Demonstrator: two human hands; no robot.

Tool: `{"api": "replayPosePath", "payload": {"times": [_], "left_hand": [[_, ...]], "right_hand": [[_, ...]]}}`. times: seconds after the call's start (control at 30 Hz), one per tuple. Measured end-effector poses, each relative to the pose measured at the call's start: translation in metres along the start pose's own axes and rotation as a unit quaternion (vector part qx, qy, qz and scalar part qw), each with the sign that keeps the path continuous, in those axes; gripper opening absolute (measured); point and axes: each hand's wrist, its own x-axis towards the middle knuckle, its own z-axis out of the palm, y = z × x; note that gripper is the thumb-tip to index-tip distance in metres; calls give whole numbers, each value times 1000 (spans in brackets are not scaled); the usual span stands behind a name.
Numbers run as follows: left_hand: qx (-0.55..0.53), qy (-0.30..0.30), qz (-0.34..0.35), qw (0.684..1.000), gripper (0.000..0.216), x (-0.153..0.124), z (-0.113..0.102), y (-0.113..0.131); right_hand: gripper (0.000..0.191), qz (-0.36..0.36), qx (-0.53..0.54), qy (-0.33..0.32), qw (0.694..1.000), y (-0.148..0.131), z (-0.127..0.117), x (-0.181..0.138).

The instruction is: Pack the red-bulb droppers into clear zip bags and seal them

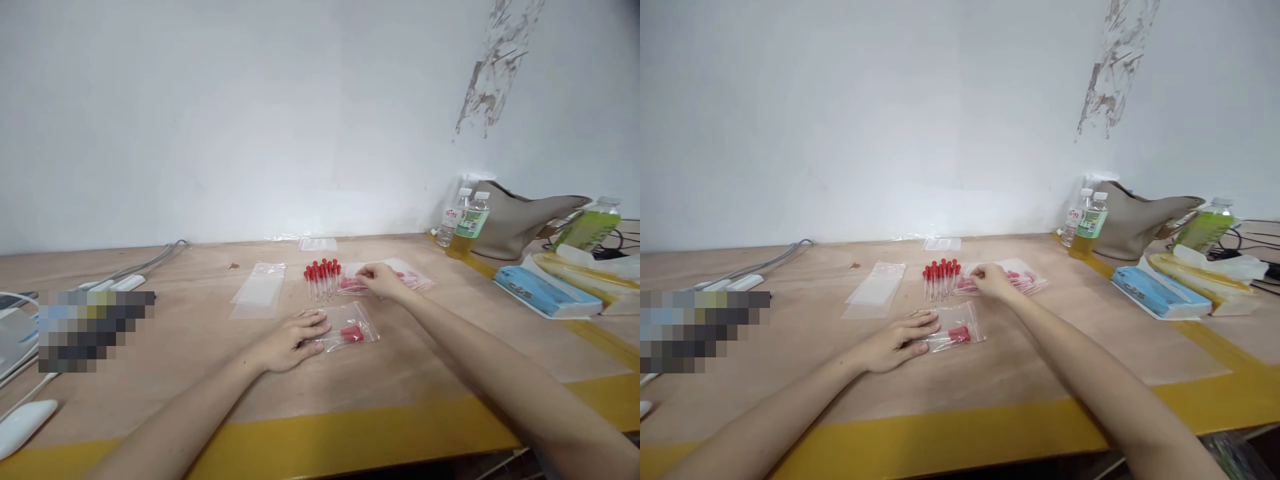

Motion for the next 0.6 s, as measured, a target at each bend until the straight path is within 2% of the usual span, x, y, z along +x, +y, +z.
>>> {"api": "replayPosePath", "payload": {"times": [0.17, 0.33, 0.47, 0.6], "left_hand": [[13, -21, 1, 1000, 45, 0, -2, 0], [18, -28, 8, 999, 44, -2, -5, 1], [19, -26, 8, 999, 47, -3, -4, 0], [16, -26, 6, 1000, 47, -3, -3, -1]], "right_hand": [[16, 22, -43, -1, 999, -15, 35, 50], [13, 88, -29, 19, 996, -17, 66, 73], [5, 141, 2, 55, 988, -14, 75, 79], [18, 170, 41, 109, 978, -15, 73, 82]]}}
